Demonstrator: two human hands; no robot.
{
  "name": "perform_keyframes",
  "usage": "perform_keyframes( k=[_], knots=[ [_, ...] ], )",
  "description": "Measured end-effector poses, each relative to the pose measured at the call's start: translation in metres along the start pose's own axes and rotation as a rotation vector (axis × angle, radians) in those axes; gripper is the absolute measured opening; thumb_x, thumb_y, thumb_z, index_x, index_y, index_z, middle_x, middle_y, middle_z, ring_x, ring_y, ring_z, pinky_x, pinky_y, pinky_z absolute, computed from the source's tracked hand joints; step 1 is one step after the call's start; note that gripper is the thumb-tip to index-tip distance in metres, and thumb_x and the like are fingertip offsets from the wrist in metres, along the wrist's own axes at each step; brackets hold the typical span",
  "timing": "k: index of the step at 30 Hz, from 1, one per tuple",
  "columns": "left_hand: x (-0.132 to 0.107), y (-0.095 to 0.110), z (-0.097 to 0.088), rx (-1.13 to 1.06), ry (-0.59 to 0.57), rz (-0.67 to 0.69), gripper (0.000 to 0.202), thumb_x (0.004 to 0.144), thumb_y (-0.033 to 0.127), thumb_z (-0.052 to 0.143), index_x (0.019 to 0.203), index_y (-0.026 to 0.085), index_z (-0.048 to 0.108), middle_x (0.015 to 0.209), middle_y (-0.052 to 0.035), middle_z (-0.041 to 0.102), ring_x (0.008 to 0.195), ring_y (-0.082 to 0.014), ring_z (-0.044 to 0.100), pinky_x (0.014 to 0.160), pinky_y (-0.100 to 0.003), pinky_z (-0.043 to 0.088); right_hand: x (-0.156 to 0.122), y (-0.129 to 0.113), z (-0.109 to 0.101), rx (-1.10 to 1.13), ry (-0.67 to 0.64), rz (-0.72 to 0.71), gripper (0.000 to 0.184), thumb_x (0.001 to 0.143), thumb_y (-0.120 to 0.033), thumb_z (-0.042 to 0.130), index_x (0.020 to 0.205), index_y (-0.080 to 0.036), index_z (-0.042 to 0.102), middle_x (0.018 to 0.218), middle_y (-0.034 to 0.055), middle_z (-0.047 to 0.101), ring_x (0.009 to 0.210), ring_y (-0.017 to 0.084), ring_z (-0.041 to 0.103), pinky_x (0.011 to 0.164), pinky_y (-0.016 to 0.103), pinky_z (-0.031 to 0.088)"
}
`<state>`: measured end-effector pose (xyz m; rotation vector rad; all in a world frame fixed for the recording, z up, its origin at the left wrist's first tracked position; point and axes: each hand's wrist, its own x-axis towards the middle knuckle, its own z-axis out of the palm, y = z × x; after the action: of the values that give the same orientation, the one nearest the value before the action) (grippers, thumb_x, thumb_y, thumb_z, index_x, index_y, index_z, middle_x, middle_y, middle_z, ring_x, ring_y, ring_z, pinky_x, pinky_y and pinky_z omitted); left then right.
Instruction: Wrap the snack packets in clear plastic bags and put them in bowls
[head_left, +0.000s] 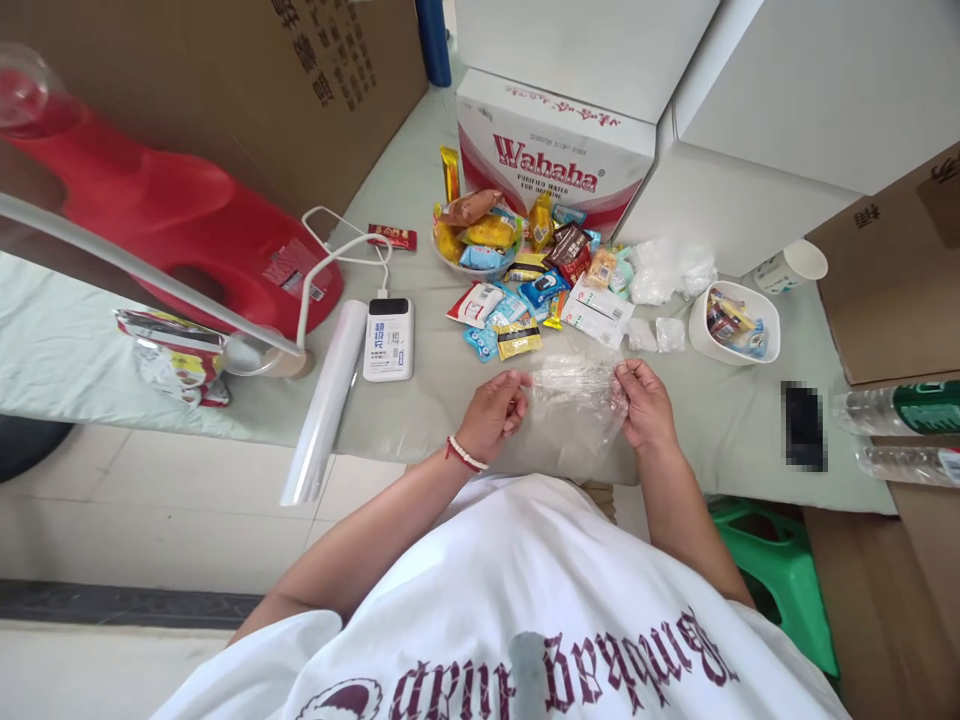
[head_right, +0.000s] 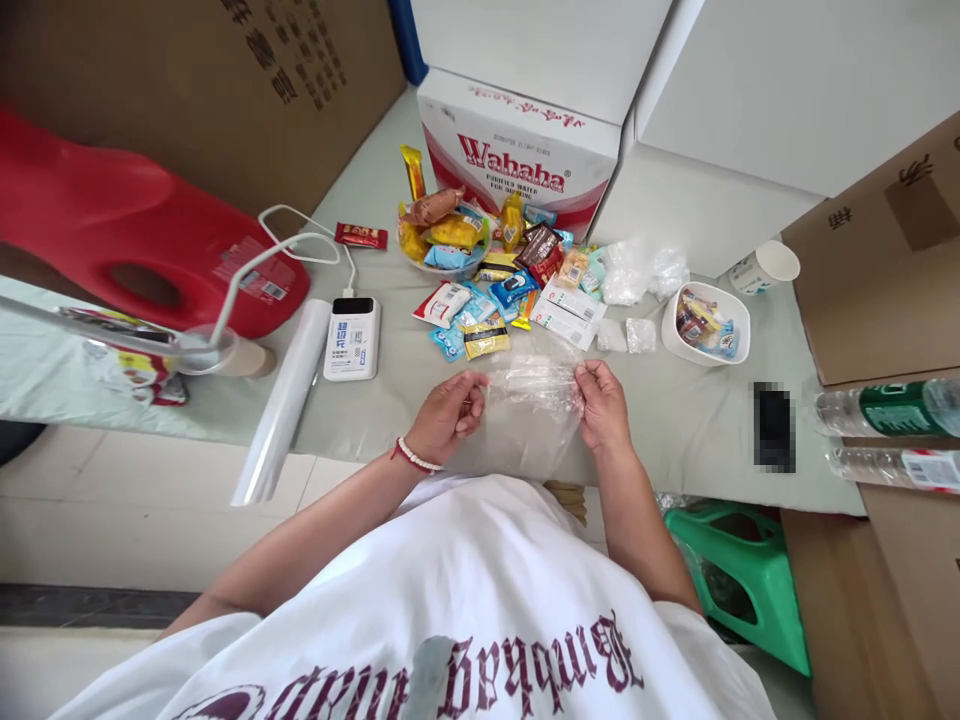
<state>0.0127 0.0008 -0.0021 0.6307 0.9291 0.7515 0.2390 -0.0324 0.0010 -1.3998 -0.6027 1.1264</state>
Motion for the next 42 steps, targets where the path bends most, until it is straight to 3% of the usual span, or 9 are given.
perform_keyframes(
  k=[3, 9, 16, 21, 24, 27, 32, 38, 42],
  knots=[
    [-0.005, -0.009, -0.009, 0.029, -0.062, -0.114, 0.067, 0.067, 0.072, 0.078, 0.098, 0.013, 0.07, 0.068, 0.0009, 0.061, 0.044, -0.0039, 0.035, 0.039, -0.019, 0.015, 0.006, 0.006, -0.003, 0.004, 0.042, -0.022, 0.049, 0.067, -0.058, 0.088, 0.083, -0.024, 0.057, 0.061, -0.0089, 0.049, 0.05, 0.008, 0.039, 0.046, 0.022, 0.032],
    [-0.018, -0.038, -0.025, 0.263, -0.18, -0.179, 0.052, 0.061, 0.06, 0.089, 0.075, 0.012, 0.074, 0.046, 0.0083, 0.036, 0.044, -0.0038, 0.023, 0.043, -0.021, 0.011, 0.024, 0.011, -0.008, -0.008, 0.106, -0.106, 0.049, 0.064, -0.055, 0.09, 0.08, -0.023, 0.057, 0.061, -0.0089, 0.048, 0.052, 0.008, 0.038, 0.048, 0.022, 0.031],
    [-0.023, -0.048, -0.031, 0.177, -0.198, -0.169, 0.048, 0.059, 0.056, 0.091, 0.071, 0.012, 0.073, 0.052, 0.0027, 0.054, 0.042, -0.0026, 0.023, 0.043, -0.024, 0.011, 0.043, 0.01, -0.023, -0.278, 0.08, -0.15, 0.039, 0.073, -0.051, 0.081, 0.09, -0.023, 0.06, 0.071, -0.0054, 0.055, 0.057, 0.011, 0.046, 0.053, 0.026, 0.038],
    [-0.018, -0.05, -0.019, 0.171, -0.074, -0.123, 0.048, 0.053, 0.052, 0.093, 0.065, 0.014, 0.067, 0.062, -0.001, 0.065, 0.043, -0.0022, 0.027, 0.042, -0.023, 0.013, -0.019, -0.016, -0.023, -0.755, 0.305, -0.599, 0.026, 0.09, -0.041, 0.07, 0.107, -0.023, 0.065, 0.106, 0.0046, 0.066, 0.083, 0.016, 0.061, 0.076, 0.032, 0.05],
    [-0.015, -0.051, -0.014, 0.182, -0.043, -0.099, 0.045, 0.058, 0.051, 0.09, 0.063, 0.015, 0.065, 0.054, 0.0033, 0.055, 0.042, -0.0031, 0.026, 0.042, -0.022, 0.014, -0.079, -0.01, -0.01, -0.864, 0.006, -0.651, 0.015, 0.101, -0.038, 0.059, 0.101, -0.025, 0.067, 0.093, 0.0035, 0.066, 0.082, 0.018, 0.062, 0.076, 0.032, 0.051],
    [-0.012, -0.051, -0.012, 0.177, -0.032, -0.077, 0.043, 0.061, 0.05, 0.089, 0.063, 0.016, 0.063, 0.05, 0.006, 0.049, 0.043, -0.0034, 0.027, 0.042, -0.022, 0.015, -0.111, 0.02, 0.004, -0.968, -0.245, -0.638, 0.024, 0.094, -0.044, 0.07, 0.111, -0.026, 0.068, 0.104, 0.0077, 0.067, 0.094, 0.023, 0.065, 0.078, 0.036, 0.053],
    [-0.01, -0.05, -0.014, 0.145, -0.04, -0.064, 0.046, 0.064, 0.056, 0.086, 0.069, 0.014, 0.065, 0.059, 0.0024, 0.058, 0.041, -0.0025, 0.028, 0.041, -0.022, 0.015, -0.098, 0.062, 0.012, -0.994, -0.313, -0.563, 0.016, 0.101, -0.036, 0.058, 0.102, -0.025, 0.07, 0.094, 0.0076, 0.068, 0.09, 0.024, 0.064, 0.078, 0.038, 0.052],
    [-0.009, -0.045, -0.019, 0.129, -0.035, -0.096, 0.047, 0.07, 0.06, 0.081, 0.074, 0.015, 0.066, 0.052, 0.0054, 0.051, 0.04, -0.0034, 0.029, 0.041, -0.021, 0.016, -0.088, 0.055, 0.009, -0.804, -0.304, -0.415, 0.016, 0.103, -0.033, 0.055, 0.093, -0.025, 0.064, 0.082, 0.0015, 0.064, 0.072, 0.017, 0.059, 0.068, 0.031, 0.048],
    [-0.008, -0.043, -0.02, 0.102, -0.029, -0.137, 0.043, 0.073, 0.056, 0.078, 0.08, 0.018, 0.06, 0.068, 0.0003, 0.067, 0.037, -0.003, 0.036, 0.038, -0.02, 0.018, -0.094, 0.055, 0.007, -0.885, -0.291, -0.488, 0.013, 0.103, -0.032, 0.054, 0.098, -0.025, 0.065, 0.092, 0.0047, 0.066, 0.082, 0.019, 0.064, 0.073, 0.033, 0.051]
  ],
)
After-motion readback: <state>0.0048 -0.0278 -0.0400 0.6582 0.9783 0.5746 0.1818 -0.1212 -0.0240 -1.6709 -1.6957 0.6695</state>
